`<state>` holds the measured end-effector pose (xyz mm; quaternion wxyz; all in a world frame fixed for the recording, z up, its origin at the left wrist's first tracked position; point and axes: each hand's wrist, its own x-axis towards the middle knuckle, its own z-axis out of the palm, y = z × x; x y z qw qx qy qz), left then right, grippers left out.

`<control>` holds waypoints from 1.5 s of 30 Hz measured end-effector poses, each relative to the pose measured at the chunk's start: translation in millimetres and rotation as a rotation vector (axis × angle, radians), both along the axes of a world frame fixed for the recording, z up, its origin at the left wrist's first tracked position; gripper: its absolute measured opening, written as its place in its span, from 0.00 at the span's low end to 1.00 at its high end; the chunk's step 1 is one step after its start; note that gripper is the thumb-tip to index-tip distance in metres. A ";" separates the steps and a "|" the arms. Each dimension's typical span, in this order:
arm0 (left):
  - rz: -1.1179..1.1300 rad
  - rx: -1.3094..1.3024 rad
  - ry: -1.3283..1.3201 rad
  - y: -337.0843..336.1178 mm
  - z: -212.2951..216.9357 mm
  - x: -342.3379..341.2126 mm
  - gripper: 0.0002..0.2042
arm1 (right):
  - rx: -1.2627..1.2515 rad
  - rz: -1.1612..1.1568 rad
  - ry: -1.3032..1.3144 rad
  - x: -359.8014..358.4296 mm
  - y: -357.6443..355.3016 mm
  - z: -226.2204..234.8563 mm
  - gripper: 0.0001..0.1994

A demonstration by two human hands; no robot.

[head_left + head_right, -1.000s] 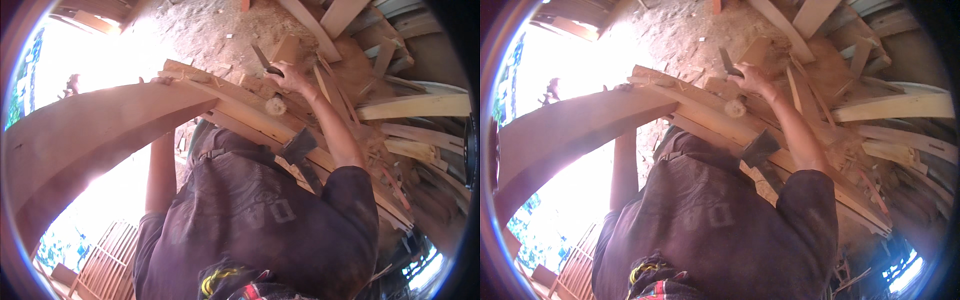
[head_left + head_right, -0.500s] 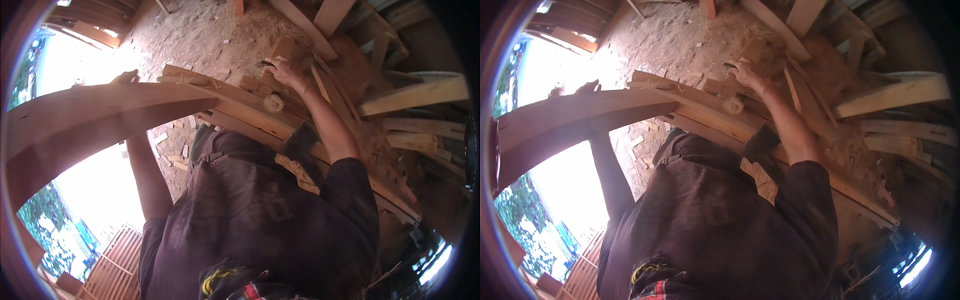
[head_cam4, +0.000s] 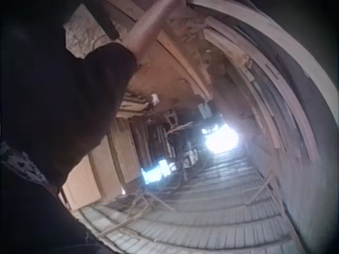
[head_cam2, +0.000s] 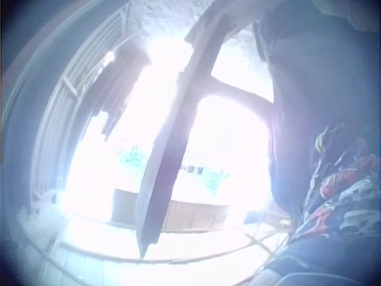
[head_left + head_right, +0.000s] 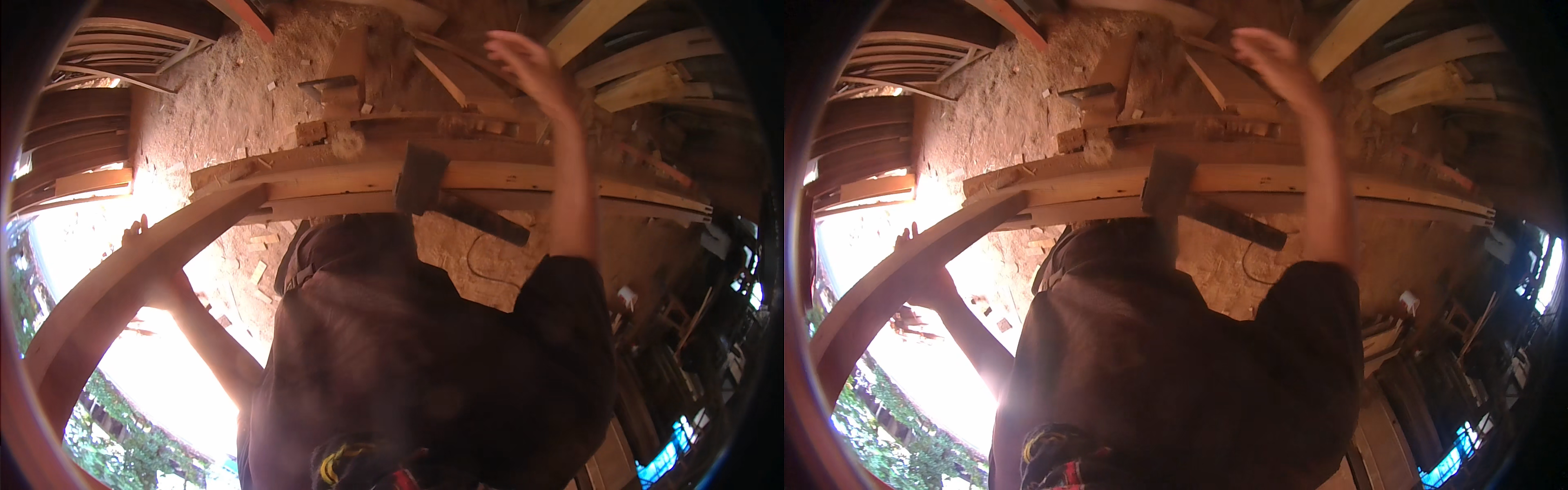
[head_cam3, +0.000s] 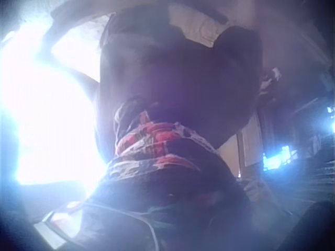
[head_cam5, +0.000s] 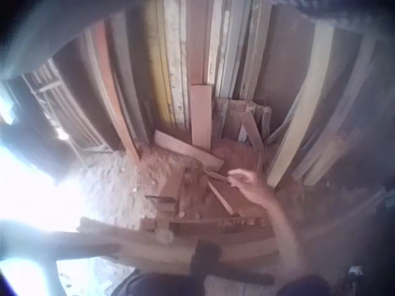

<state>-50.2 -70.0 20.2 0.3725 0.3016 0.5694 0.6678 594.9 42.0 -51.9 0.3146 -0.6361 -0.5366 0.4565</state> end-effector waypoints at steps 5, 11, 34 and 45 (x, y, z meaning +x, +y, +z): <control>0.195 -0.276 -0.026 -27.1 -53.4 -8.0 0.27 | 0.196 0.498 0.706 2.3 -154.5 99.0 0.17; -0.008 -0.729 -0.162 -110.3 -156.2 -49.0 0.29 | -0.582 0.182 0.552 -169.0 -317.8 -27.2 0.15; -0.306 -0.723 -0.211 -178.6 -240.0 -112.9 0.18 | -0.708 -0.056 -0.556 -317.2 -429.0 -238.6 0.26; -0.146 -0.713 -0.270 -236.6 -186.8 -37.2 0.23 | -0.558 0.188 -0.119 -249.1 -442.9 -267.8 0.24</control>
